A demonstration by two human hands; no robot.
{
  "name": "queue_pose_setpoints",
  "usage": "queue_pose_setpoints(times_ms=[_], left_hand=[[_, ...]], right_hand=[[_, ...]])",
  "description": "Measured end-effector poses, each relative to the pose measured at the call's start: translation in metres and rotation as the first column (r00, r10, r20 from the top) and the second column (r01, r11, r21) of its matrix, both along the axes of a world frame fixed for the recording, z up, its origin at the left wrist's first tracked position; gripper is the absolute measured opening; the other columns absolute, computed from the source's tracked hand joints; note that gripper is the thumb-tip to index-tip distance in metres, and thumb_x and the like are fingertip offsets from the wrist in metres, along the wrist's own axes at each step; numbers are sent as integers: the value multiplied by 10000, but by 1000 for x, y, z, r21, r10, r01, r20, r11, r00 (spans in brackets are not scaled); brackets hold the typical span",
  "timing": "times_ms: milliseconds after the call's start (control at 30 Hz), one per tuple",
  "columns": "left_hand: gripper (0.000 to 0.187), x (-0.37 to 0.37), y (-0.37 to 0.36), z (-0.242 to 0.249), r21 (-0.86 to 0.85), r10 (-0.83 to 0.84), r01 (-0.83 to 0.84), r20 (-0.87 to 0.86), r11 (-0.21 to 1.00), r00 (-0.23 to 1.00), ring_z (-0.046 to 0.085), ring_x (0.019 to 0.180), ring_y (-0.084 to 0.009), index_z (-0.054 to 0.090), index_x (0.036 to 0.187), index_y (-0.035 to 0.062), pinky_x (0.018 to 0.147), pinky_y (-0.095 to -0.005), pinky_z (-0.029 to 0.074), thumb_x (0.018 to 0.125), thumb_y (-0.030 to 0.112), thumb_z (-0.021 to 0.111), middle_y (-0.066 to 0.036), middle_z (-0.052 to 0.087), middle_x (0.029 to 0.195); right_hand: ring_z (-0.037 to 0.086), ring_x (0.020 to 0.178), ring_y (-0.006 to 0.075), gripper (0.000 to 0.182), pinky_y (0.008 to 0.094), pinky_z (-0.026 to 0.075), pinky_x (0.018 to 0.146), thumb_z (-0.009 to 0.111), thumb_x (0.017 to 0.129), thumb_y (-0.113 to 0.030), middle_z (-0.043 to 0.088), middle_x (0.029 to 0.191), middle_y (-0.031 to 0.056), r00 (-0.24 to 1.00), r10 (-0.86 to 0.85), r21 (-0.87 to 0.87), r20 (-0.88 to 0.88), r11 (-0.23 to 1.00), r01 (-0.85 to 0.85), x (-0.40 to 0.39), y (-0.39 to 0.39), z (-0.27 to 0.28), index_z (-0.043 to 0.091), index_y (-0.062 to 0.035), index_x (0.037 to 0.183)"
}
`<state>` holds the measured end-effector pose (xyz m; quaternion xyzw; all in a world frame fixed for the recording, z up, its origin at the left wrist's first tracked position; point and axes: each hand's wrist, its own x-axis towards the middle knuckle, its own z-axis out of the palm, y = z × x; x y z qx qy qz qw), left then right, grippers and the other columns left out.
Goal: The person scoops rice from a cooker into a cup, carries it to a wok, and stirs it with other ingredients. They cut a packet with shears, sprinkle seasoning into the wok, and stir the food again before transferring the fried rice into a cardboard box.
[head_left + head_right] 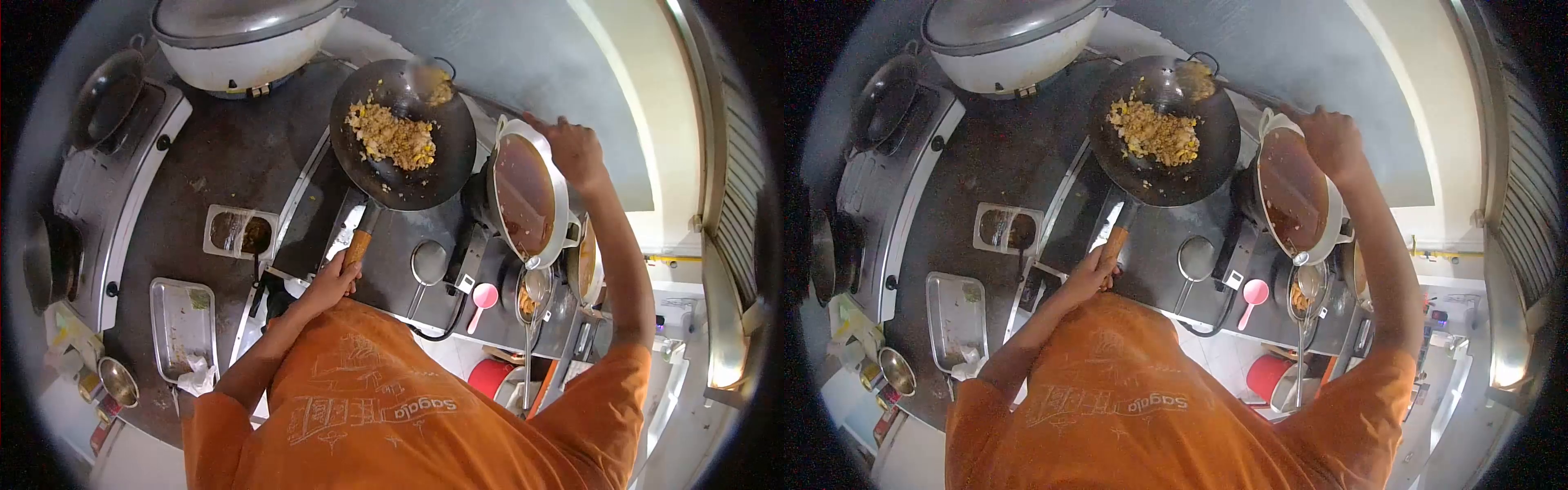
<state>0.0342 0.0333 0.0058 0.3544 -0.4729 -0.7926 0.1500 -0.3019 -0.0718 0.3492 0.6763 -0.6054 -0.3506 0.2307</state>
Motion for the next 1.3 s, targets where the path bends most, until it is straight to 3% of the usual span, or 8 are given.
queue_pose_setpoints(times_ms=[200, 600, 667, 767, 900, 1133, 1167, 1300], left_hand=[[391, -1, 0, 3, 8, 9, -9, -7, 1000, 1000, 551, 668, -86, 419, 1321, 43, 595, -257, 467, 1029, 294, 489, -28, 568, 905], [452, -2, 4, -7, 112, -5, 10, -51, 994, 999, 585, 761, -136, 385, 1374, 40, 689, -297, 491, 1021, 292, 510, -59, 576, 942], [458, -8, 13, -18, -562, 313, -177, 154, 808, 937, 617, 919, -223, 376, 1398, 35, 831, -341, 496, 1020, 257, 508, -120, 597, 1003], [419, -9, -6, 42, -800, 460, -309, -48, 514, 887, 602, 1060, -284, 418, 1381, 28, 932, -367, 468, 1022, 229, 498, -170, 605, 1074], [359, -36, -12, 64, -349, 194, -282, -267, 894, 944, 630, 1050, -256, 513, 1313, 23, 915, -358, 481, 1031, 243, 485, -160, 612, 1149], [418, -67, -23, 82, -293, 44, -110, -222, 950, 974, 642, 1022, -241, 515, 1308, 17, 896, -345, 494, 1059, 333, 400, -176, 639, 1130], [418, -73, -21, 78, -292, 42, -108, -223, 950, 974, 642, 1022, -241, 515, 1308, 17, 896, -345, 494, 1059, 333, 400, -176, 639, 1130], [414, -80, -5, 70, -147, 78, -122, -277, 982, 958, 640, 1004, -223, 517, 1301, 17, 886, -339, 495, 1062, 332, 391, -143, 644, 1072]], right_hand=[[701, 817, 276, 584, 388, 579, 679, 524, 945, -259, 649, 1006, 132, 996, 64, 75, -69, 995, -58, -2, -3, -13, 350, -400, 1484], [687, 840, 297, 520, 405, 578, 651, 536, 899, -150, 630, 1045, 140, 982, 83, -87, 168, 994, -70, 7, 60, -32, 468, -249, 1404], [674, 841, 316, 464, 430, 565, 635, 582, 877, -152, 626, 1033, 145, 981, 46, -200, 191, 980, -7, 0, 72, -27, 512, -74, 1329], [664, 846, 345, 406, 471, 545, 625, 597, 877, -144, 628, 1016, 175, 953, -97, -133, 288, 981, 141, -37, 133, -95, 505, -23, 1254], [642, 685, 419, 407, 514, 504, 594, 616, 877, -164, 648, 792, 204, 637, -374, 29, 674, 875, 483, -3, 186, -205, 485, -34, 1240], [642, 761, 465, 497, 536, 493, 604, 555, 918, -107, 654, 823, 257, 336, -209, -42, 918, 793, 608, 66, 204, -189, 364, -64, 1375], [645, 736, 464, 537, 542, 491, 596, 529, 926, -101, 645, 810, 273, 239, -255, 22, 937, 726, 687, 36, 237, -269, 311, -65, 1414], [644, 707, 470, 507, 566, 484, 575, 520, 935, -127, 638, 771, 286, 437, -482, 131, 759, 771, 624, 78, 221, -250, 313, -64, 1393]])
